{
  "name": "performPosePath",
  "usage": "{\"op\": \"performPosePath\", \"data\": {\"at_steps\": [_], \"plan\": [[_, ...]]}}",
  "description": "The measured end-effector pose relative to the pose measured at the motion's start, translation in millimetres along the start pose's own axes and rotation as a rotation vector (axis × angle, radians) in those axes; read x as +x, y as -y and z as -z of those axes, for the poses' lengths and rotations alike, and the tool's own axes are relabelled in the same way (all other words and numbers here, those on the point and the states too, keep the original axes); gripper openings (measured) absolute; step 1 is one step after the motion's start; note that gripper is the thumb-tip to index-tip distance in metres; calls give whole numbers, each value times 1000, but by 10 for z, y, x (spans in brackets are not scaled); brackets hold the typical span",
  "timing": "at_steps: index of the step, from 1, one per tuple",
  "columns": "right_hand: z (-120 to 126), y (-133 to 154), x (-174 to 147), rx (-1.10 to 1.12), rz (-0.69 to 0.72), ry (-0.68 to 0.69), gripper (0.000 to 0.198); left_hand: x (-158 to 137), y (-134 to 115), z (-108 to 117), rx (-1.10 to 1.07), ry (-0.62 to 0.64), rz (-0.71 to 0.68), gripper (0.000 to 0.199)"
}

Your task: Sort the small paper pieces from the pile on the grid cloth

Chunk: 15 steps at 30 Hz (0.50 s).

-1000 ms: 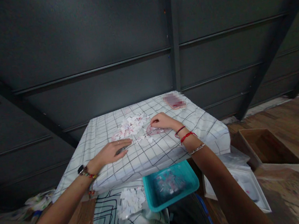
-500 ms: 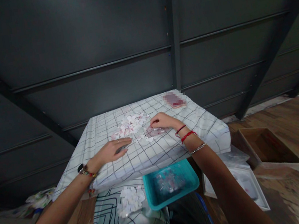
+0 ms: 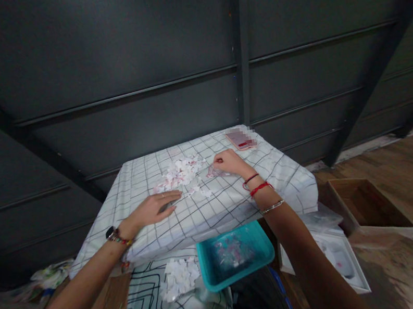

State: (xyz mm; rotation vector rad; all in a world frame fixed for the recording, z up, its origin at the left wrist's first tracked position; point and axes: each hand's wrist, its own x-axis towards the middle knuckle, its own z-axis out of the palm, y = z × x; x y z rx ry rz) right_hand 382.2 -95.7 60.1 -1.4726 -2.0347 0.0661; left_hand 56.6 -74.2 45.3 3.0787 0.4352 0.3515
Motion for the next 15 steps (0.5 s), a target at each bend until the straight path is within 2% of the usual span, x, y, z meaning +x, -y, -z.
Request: {"op": "performPosePath", "data": {"at_steps": [5, 10, 15], "plan": [[25, -28, -5, 52, 13, 60, 19, -2, -11, 5, 4, -13, 0, 35], [49, -63, -27, 92, -17, -25, 21, -1, -32, 21, 26, -2, 4, 35], [75, -88, -44, 171, 7, 149, 21, 0, -14, 9, 49, 18, 4, 35]]}}
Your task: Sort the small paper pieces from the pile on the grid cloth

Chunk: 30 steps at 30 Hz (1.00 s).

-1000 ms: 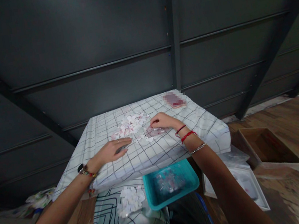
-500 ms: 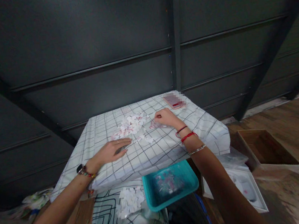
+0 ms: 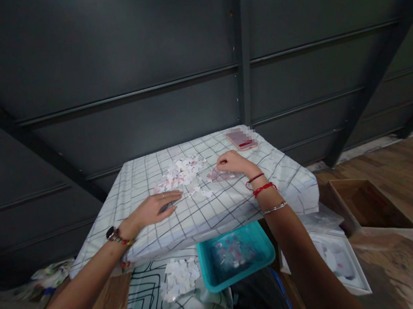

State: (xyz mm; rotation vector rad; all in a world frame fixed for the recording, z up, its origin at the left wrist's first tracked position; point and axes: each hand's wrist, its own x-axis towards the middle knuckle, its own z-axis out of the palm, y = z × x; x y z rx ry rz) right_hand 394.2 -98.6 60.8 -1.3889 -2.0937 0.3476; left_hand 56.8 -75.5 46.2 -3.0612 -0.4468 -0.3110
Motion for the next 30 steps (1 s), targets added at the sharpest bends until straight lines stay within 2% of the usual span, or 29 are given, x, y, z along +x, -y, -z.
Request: {"op": "performPosePath", "data": {"at_steps": [2, 7, 9, 14, 16, 19, 22, 30], "plan": [[4, -8, 2, 21, 6, -9, 22, -1, 9, -7, 1, 6, -4, 35], [-14, -28, 17, -101, -51, -271, 23, -3, 2, -3, -6, -4, 0, 35], [-28, -26, 17, -120, -48, -245, 21, -2, -3, -2, -2, -13, 10, 34], [-37, 4, 9, -41, -2, -29, 20, -1, 1, -8, 1, -37, 16, 33], [-29, 11, 10, 10, 29, 10, 20, -2, 6, -10, -2, -42, 13, 33], [-21, 3, 18, 23, 16, -88, 21, -5, 10, -12, -1, -41, 17, 33], [-28, -18, 25, -64, -48, -198, 22, -3, 10, -14, 4, -38, 19, 33], [-15, -24, 8, -147, -103, -229, 23, 1, 0, -5, 12, -30, 15, 33]]}}
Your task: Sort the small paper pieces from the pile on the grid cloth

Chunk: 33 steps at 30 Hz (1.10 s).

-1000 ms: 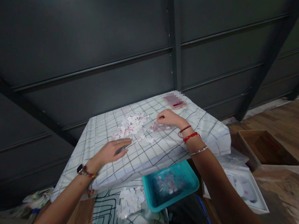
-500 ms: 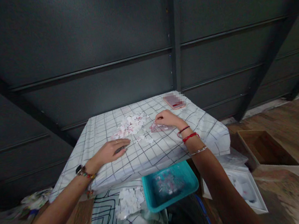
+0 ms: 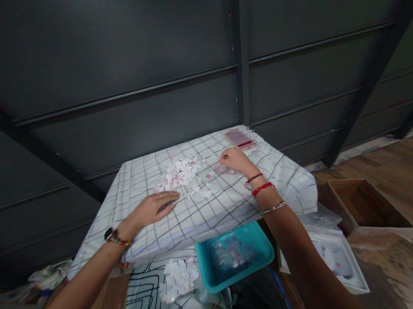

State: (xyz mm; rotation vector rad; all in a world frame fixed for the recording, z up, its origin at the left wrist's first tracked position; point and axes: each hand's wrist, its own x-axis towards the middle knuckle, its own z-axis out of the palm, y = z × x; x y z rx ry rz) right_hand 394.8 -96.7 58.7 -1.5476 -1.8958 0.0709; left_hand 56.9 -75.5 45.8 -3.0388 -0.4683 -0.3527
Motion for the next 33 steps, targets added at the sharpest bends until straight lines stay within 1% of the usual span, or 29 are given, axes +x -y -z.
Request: {"op": "performPosePath", "data": {"at_steps": [6, 17, 25, 30, 33], "plan": [[-2, 23, -15, -3, 25, 21, 21, -3, 21, -20, 11, -19, -4, 32], [-34, -27, 20, -38, -1, -67, 23, 2, 8, -20, 7, -31, -6, 32], [-15, 35, -4, -6, 50, 36, 19, 3, -1, -3, 5, -1, 16, 33], [14, 49, -9, 34, 26, 32, 21, 7, -5, 0, 11, -5, 10, 33], [26, 49, -23, 67, 30, 88, 21, 9, -11, 8, 2, -17, 6, 34]]}}
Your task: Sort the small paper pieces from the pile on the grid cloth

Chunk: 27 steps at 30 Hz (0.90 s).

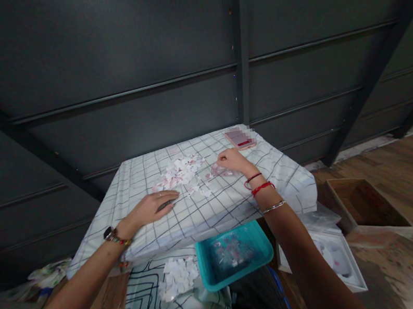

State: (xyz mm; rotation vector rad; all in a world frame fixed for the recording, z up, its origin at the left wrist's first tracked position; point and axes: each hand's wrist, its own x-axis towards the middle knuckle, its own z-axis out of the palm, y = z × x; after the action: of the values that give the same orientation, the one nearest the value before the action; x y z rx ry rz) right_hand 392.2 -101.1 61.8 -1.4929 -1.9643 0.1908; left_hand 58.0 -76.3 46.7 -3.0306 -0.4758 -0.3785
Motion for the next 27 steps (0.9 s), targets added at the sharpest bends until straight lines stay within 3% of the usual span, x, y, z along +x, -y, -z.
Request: {"op": "performPosePath", "data": {"at_steps": [6, 11, 15, 17, 21, 27], "plan": [[38, 13, -17, 144, -8, 141, 20, 0, 3, -4, -16, -13, 6, 34], [21, -5, 11, 151, -28, 91, 21, -1, 4, -6, -37, -17, 12, 33], [10, 27, -3, 194, 37, 283, 21, 0, -6, 3, -14, 7, 14, 33], [8, 55, -12, 247, 70, 314, 21, 0, -6, 4, 1, 15, 11, 33], [-27, 82, -8, 248, 77, 168, 20, -3, 11, -11, 7, 9, 4, 33], [-186, 118, 30, 80, 120, -12, 21, 3, 36, -37, -22, -21, -4, 33]]}}
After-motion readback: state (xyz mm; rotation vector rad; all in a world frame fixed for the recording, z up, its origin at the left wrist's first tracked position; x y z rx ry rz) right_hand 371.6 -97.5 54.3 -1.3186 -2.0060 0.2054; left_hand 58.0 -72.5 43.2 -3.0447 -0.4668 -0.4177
